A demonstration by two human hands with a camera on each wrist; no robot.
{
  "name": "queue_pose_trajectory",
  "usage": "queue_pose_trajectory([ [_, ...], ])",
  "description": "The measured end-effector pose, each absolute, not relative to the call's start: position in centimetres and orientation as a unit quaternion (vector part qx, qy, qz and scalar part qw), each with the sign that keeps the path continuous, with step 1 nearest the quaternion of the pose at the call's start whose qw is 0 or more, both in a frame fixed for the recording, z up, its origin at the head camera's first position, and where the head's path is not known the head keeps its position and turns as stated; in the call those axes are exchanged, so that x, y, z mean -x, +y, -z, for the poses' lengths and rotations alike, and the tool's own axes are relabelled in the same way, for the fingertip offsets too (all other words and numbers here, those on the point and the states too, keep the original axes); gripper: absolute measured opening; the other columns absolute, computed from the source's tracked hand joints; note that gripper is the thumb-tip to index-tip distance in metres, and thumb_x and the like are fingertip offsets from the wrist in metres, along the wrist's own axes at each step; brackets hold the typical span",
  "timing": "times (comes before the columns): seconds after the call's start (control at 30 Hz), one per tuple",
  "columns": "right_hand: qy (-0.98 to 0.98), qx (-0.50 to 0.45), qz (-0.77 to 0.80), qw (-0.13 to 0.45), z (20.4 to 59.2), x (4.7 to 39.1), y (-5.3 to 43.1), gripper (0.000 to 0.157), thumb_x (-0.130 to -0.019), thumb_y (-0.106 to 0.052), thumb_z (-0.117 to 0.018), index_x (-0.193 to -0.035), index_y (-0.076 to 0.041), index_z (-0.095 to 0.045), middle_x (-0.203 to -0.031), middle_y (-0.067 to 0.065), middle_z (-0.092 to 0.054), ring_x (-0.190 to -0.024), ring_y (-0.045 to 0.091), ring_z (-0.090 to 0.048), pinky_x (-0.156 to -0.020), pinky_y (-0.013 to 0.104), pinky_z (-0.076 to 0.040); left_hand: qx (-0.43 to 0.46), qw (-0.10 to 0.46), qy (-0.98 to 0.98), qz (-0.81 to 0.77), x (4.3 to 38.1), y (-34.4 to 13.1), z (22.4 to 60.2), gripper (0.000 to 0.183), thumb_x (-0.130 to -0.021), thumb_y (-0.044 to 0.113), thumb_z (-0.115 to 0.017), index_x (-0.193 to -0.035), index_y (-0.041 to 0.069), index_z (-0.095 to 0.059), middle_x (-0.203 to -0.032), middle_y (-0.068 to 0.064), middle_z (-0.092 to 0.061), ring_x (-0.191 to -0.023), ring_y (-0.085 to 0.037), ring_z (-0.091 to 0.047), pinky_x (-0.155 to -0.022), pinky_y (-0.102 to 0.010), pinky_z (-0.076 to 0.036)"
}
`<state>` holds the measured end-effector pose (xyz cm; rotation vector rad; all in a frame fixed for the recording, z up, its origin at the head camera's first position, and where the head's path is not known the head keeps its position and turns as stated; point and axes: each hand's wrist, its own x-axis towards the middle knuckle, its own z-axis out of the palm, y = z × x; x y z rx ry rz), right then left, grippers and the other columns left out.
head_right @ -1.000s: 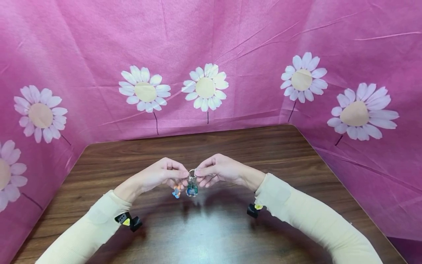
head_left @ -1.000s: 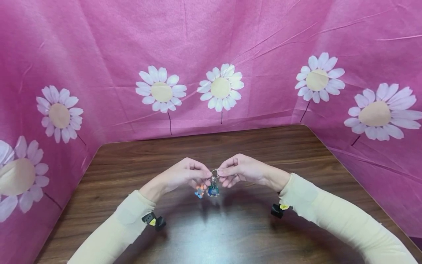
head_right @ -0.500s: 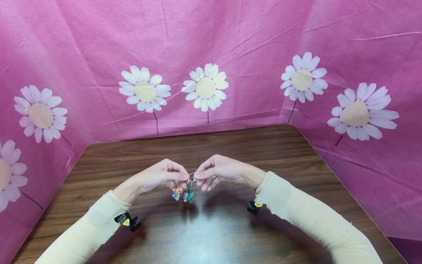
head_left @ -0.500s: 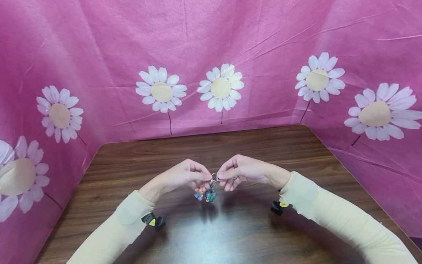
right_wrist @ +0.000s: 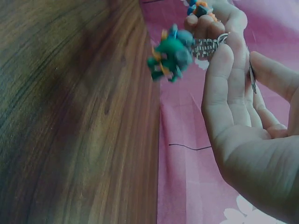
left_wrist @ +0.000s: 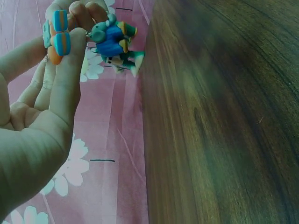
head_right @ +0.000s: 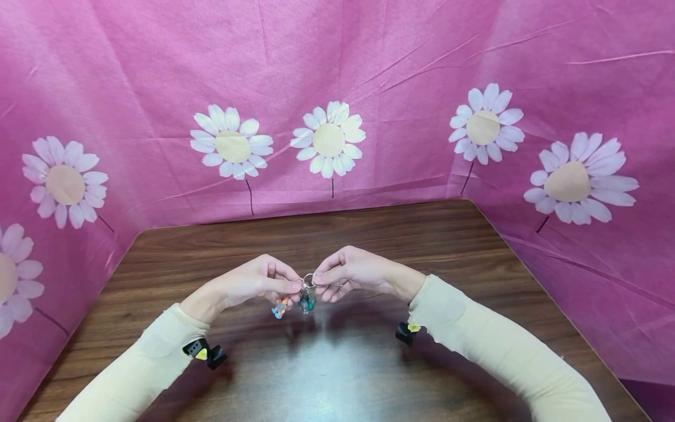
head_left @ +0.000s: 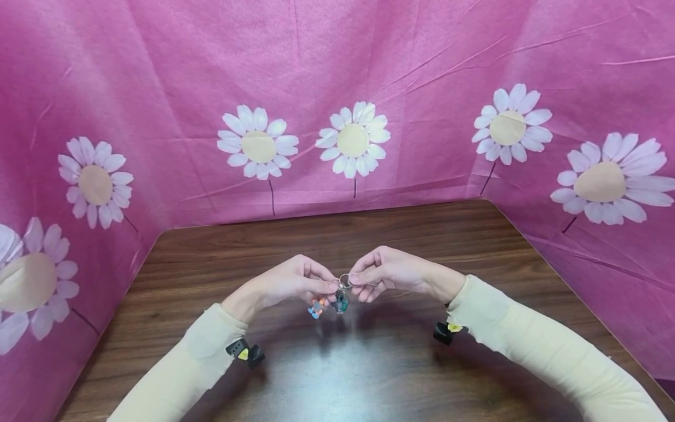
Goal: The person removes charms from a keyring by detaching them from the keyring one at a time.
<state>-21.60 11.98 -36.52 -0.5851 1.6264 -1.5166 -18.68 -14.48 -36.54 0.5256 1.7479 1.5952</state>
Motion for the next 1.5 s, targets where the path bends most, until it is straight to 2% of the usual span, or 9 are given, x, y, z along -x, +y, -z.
queue_pose_trajectory([
  [0.2, 0.634, 0.216, 0.626, 0.401, 36.5, 21.6, 11.9, 0.018, -0.098, -0.012, -0.066, -0.109, 0.001, -0.07, -0.089, 0.011, -0.074, -0.076, 0.016, -0.071, -0.08, 0.039, -0.061, -0.203, 0.345, 0.685, -0.608, 18.6, -14.4, 36.4, 0.028, -0.098, 0.015, -0.068, -0.11, -0.01, -0.071, -0.086, -0.01, -0.073, -0.073, -0.013, -0.066, -0.068, -0.031, -0.06],
  [0.37, 0.624, 0.183, 0.655, 0.384, 36.7, 22.0, 12.3, 0.014, -0.097, -0.01, -0.064, -0.107, 0.0, -0.069, -0.089, 0.011, -0.073, -0.076, 0.017, -0.071, -0.08, 0.037, -0.061, -0.201, 0.34, 0.688, -0.609, 18.3, -14.3, 36.2, 0.023, -0.098, 0.012, -0.068, -0.109, -0.008, -0.071, -0.084, -0.01, -0.072, -0.07, -0.013, -0.066, -0.068, -0.031, -0.061],
  [0.6, 0.631, 0.207, 0.642, 0.384, 37.0, 22.2, 12.9, 0.022, -0.098, -0.011, -0.065, -0.114, 0.005, -0.067, -0.092, 0.014, -0.074, -0.08, 0.02, -0.073, -0.083, 0.042, -0.061, -0.187, 0.331, 0.693, -0.612, 18.3, -14.3, 36.2, 0.019, -0.097, 0.013, -0.07, -0.105, -0.004, -0.072, -0.087, -0.015, -0.073, -0.07, -0.013, -0.066, -0.068, -0.031, -0.061],
  [0.7, 0.632, 0.214, 0.641, 0.379, 37.0, 22.2, 13.1, 0.024, -0.098, -0.011, -0.065, -0.114, 0.007, -0.066, -0.093, 0.016, -0.074, -0.081, 0.021, -0.073, -0.083, 0.043, -0.06, -0.186, 0.329, 0.697, -0.609, 18.3, -14.4, 36.5, 0.023, -0.097, 0.014, -0.07, -0.107, -0.007, -0.072, -0.088, -0.015, -0.073, -0.071, -0.013, -0.066, -0.069, -0.031, -0.061],
  [0.87, 0.633, 0.212, 0.642, 0.379, 37.1, 22.0, 13.3, 0.023, -0.098, -0.011, -0.066, -0.114, 0.006, -0.067, -0.095, 0.02, -0.073, -0.083, 0.022, -0.073, -0.086, 0.045, -0.06, -0.178, 0.322, 0.709, -0.602, 18.4, -14.9, 37.2, 0.023, -0.098, 0.017, -0.069, -0.106, -0.005, -0.072, -0.087, -0.014, -0.073, -0.073, -0.013, -0.067, -0.07, -0.033, -0.061],
  [1.1, 0.629, 0.215, 0.645, 0.376, 37.4, 22.0, 13.9, 0.021, -0.099, -0.009, -0.064, -0.114, 0.005, -0.067, -0.098, 0.016, -0.073, -0.085, 0.02, -0.073, -0.088, 0.046, -0.059, -0.169, 0.318, 0.709, -0.606, 18.8, -17.2, 38.9, 0.022, -0.099, 0.018, -0.067, -0.101, -0.004, -0.069, -0.087, -0.017, -0.069, -0.072, -0.017, -0.065, -0.073, -0.036, -0.061],
  [1.27, 0.627, 0.211, 0.65, 0.373, 37.4, 21.9, 14.7, 0.025, -0.099, -0.007, -0.063, -0.118, 0.009, -0.063, -0.099, 0.017, -0.072, -0.086, 0.021, -0.073, -0.09, 0.05, -0.057, -0.146, 0.32, 0.714, -0.606, 18.8, -19.6, 41.0, 0.03, -0.1, 0.015, -0.065, -0.107, -0.015, -0.064, -0.088, -0.015, -0.07, -0.076, -0.017, -0.068, -0.075, -0.035, -0.061],
  [1.5, 0.616, 0.207, 0.659, 0.379, 37.5, 22.0, 15.0, 0.016, -0.099, -0.007, -0.062, -0.112, 0.0, -0.067, -0.097, 0.014, -0.073, -0.086, 0.021, -0.073, -0.087, 0.044, -0.059, -0.097, 0.311, 0.728, -0.604, 18.8, -23.0, 43.0, 0.034, -0.099, 0.016, -0.065, -0.113, -0.014, -0.062, -0.088, -0.009, -0.072, -0.082, -0.015, -0.07, -0.077, -0.033, -0.061],
])
